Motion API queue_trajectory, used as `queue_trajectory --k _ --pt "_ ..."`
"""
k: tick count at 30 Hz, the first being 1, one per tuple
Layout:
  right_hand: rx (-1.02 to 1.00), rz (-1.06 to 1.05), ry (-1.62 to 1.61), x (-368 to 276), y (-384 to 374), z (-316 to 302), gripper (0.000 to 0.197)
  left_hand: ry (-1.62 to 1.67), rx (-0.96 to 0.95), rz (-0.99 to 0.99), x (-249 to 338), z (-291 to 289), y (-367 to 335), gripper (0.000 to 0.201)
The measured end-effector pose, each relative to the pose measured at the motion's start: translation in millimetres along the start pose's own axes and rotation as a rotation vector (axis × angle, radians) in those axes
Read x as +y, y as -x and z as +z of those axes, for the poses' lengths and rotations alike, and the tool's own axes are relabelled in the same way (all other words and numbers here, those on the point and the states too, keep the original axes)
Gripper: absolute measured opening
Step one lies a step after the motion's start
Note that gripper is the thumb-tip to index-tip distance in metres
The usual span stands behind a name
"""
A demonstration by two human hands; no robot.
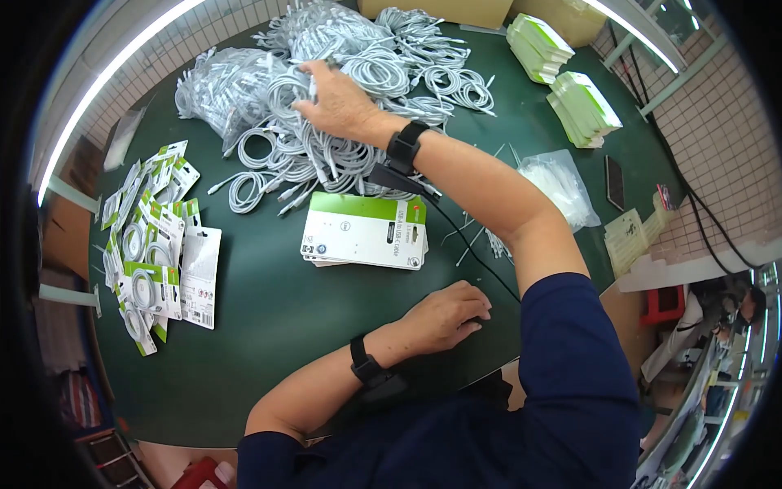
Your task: The person packages a USB cable by placing it onto a card, threading a zip tie through the holes, and pulling it tight. They repeat this process with another cable and card before stacking the finished packages and setting them aside.
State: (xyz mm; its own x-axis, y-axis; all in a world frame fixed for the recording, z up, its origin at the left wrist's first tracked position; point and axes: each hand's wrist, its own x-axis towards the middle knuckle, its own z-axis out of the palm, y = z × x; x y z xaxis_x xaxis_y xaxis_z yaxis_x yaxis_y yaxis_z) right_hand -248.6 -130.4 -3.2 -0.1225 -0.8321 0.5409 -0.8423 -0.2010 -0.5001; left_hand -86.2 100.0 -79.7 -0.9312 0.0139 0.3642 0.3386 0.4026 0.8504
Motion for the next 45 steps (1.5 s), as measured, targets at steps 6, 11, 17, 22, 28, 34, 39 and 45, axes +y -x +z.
queue_trajectory --k 6,11,17,22,28,34,39,45 --pt "-0.304 0.035 0.505 -62.0 -2.2 -26.2 0.058 -0.017 0.035 -0.011 0.6 -3.6 5.2 0.02" --pt "-0.408 -0.168 0.507 -61.4 -8.5 -33.6 0.048 -0.02 0.032 -0.012 2.0 -1.5 4.2 0.02" --pt "0.174 -0.519 0.417 -9.0 -25.2 -60.5 0.027 -0.036 0.047 -0.013 -0.6 -5.5 5.2 0.022" --pt "0.25 0.178 0.57 107.9 -20.7 -137.4 0.04 -0.016 0.035 -0.001 1.1 -2.2 -1.3 0.02" --pt "-0.235 0.728 0.681 192.2 19.7 -138.5 0.084 -0.015 0.034 -0.019 1.4 -3.4 5.6 0.018" --pt "-0.38 0.675 0.689 201.6 11.8 -103.8 0.072 -0.007 0.019 -0.051 4.3 -2.3 6.1 0.018" --pt "-0.268 0.479 0.673 244.7 14.9 -93.8 0.058 -0.021 0.074 0.009 6.2 -4.6 3.3 0.022" --pt "-0.251 0.506 0.675 195.9 17.3 -87.7 0.029 -0.45 0.169 -0.014 47.6 -83.4 15.4 0.039"
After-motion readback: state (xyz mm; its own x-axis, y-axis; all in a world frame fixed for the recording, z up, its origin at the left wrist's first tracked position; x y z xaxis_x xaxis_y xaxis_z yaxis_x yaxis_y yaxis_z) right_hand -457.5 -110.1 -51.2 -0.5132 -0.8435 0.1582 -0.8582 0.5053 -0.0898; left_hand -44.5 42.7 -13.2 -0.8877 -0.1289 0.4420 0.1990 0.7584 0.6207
